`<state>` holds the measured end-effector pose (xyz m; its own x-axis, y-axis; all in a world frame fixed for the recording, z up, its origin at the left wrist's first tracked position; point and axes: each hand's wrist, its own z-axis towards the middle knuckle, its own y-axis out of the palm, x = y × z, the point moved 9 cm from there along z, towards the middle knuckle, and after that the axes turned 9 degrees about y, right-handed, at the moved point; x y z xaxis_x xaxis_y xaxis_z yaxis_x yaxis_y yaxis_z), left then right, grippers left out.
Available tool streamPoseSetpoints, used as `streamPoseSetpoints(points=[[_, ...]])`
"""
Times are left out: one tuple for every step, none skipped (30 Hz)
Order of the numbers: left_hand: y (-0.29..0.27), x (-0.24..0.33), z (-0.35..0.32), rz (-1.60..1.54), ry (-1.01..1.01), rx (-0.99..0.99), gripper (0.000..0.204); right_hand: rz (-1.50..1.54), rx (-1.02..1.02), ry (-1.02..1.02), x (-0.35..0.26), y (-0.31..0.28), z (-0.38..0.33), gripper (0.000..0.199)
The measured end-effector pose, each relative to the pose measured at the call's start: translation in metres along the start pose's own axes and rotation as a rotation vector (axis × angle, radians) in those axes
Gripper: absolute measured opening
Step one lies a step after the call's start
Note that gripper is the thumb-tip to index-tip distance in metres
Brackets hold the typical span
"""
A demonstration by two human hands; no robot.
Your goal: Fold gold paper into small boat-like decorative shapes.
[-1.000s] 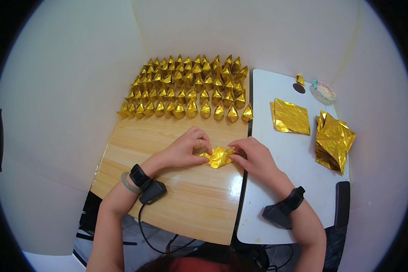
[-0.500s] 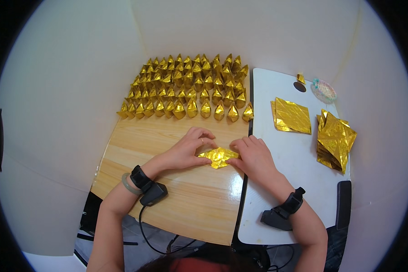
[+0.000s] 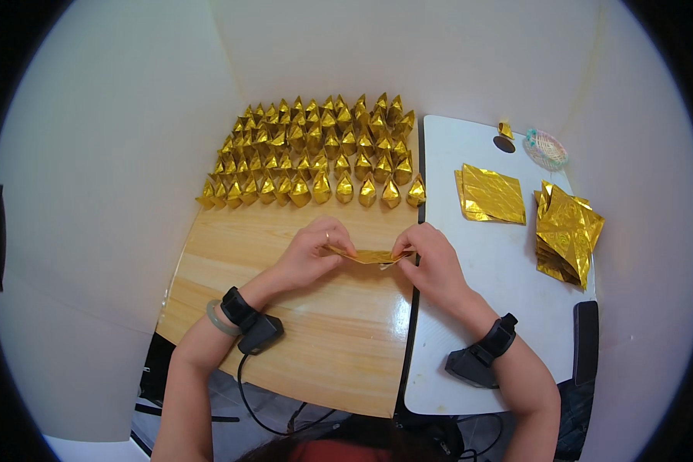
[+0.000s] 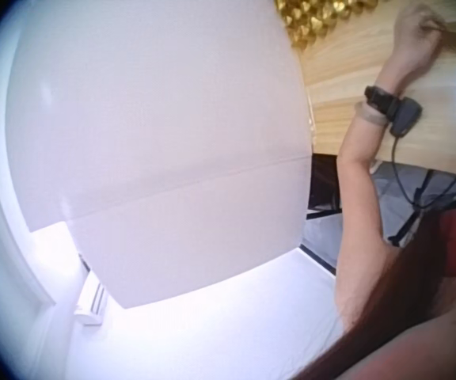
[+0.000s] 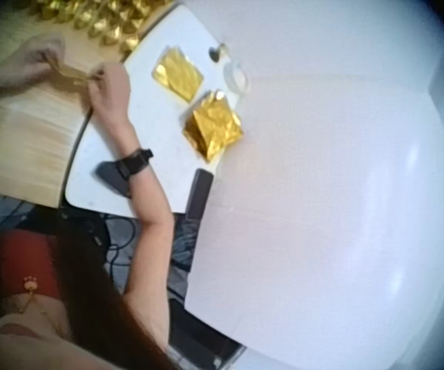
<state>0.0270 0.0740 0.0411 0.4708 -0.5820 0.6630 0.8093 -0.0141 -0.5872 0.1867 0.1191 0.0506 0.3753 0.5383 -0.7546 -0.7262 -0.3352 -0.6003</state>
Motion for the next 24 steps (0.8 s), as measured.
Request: streamPoseSetpoints(points=[[-0.006,0.008,0.001,0.078,0.101,0.05,0.018,-0.083,0.009,-0.085,-0.007,0.0,0.0,0.016],[-0.007,0.008,0.0,0.078,0.1,0.049,0.018,-0.167,0.018,-0.17,-0.014,0.001,-0.002,0.016],[-0.002,0.012,0.0,0.143,0.145,-0.014,0.016,-0.165,0.017,-0.169,-0.011,0.002,-0.002,0.016],[0.004,0.017,0.002,0.207,0.196,-0.076,0.014,-0.256,0.009,-0.199,-0.008,0.005,-0.003,0.017],[0.004,0.019,0.003,0.204,0.198,-0.076,0.014,-0.348,0.001,-0.228,-0.006,0.007,-0.005,0.017],[0.009,0.021,0.003,0.204,0.202,-0.122,0.014,-0.351,0.003,-0.226,-0.005,0.005,-0.005,0.017],[0.011,0.022,0.003,0.207,0.201,-0.167,0.015,-0.409,-0.003,-0.222,-0.005,0.006,-0.005,0.022],[0.011,0.021,0.002,0.208,0.2,-0.167,0.015,-0.468,-0.008,-0.218,-0.004,0.007,-0.005,0.028],[0.012,0.017,0.001,0.207,0.167,-0.198,0.017,-0.467,-0.008,-0.219,-0.007,0.006,-0.006,0.028],[0.014,0.013,0.0,0.208,0.131,-0.229,0.019,-0.493,-0.071,-0.296,-0.018,0.012,-0.009,0.03],[0.014,0.012,-0.001,0.21,0.129,-0.228,0.019,-0.517,-0.134,-0.373,-0.026,0.019,-0.014,0.035],[0.012,0.011,-0.001,0.198,0.115,-0.196,0.023,-0.515,-0.136,-0.375,-0.03,0.022,-0.015,0.035],[0.011,0.011,-0.001,0.182,0.102,-0.163,0.027,-0.492,-0.23,-0.36,-0.032,0.031,-0.02,0.041],[0.01,0.008,0.0,0.18,0.101,-0.162,0.027,-0.467,-0.324,-0.344,-0.031,0.039,-0.024,0.049],[0.013,0.006,0.001,0.201,0.125,-0.205,0.032,-0.537,-0.371,-0.342,-0.025,0.041,-0.025,0.059],[0.015,0.004,0.001,0.225,0.15,-0.249,0.037,-0.536,-0.373,-0.342,-0.026,0.041,-0.025,0.059],[0.014,0.002,0.0,0.224,0.148,-0.248,0.037,-0.541,-0.392,-0.321,-0.025,0.04,-0.025,0.064],[0.016,0.0,-0.002,0.262,0.142,-0.283,0.039,-0.546,-0.41,-0.301,-0.025,0.04,-0.025,0.068],[0.017,-0.003,-0.004,0.299,0.136,-0.318,0.042,-0.545,-0.412,-0.301,-0.026,0.038,-0.025,0.068],[0.015,-0.004,-0.005,0.299,0.134,-0.318,0.042,-0.578,-0.433,-0.271,-0.022,0.036,-0.025,0.074],[0.014,-0.007,-0.006,0.308,0.123,-0.334,0.043,-0.611,-0.454,-0.242,-0.018,0.035,-0.024,0.08],[0.014,-0.009,-0.006,0.316,0.114,-0.348,0.044,-0.614,-0.456,-0.242,-0.017,0.032,-0.025,0.08],[0.013,-0.01,-0.006,0.315,0.114,-0.344,0.044,-0.644,-0.458,-0.217,-0.012,0.029,-0.025,0.085],[0.013,-0.011,-0.005,0.321,0.112,-0.356,0.046,-0.675,-0.46,-0.192,-0.008,0.026,-0.025,0.09]])
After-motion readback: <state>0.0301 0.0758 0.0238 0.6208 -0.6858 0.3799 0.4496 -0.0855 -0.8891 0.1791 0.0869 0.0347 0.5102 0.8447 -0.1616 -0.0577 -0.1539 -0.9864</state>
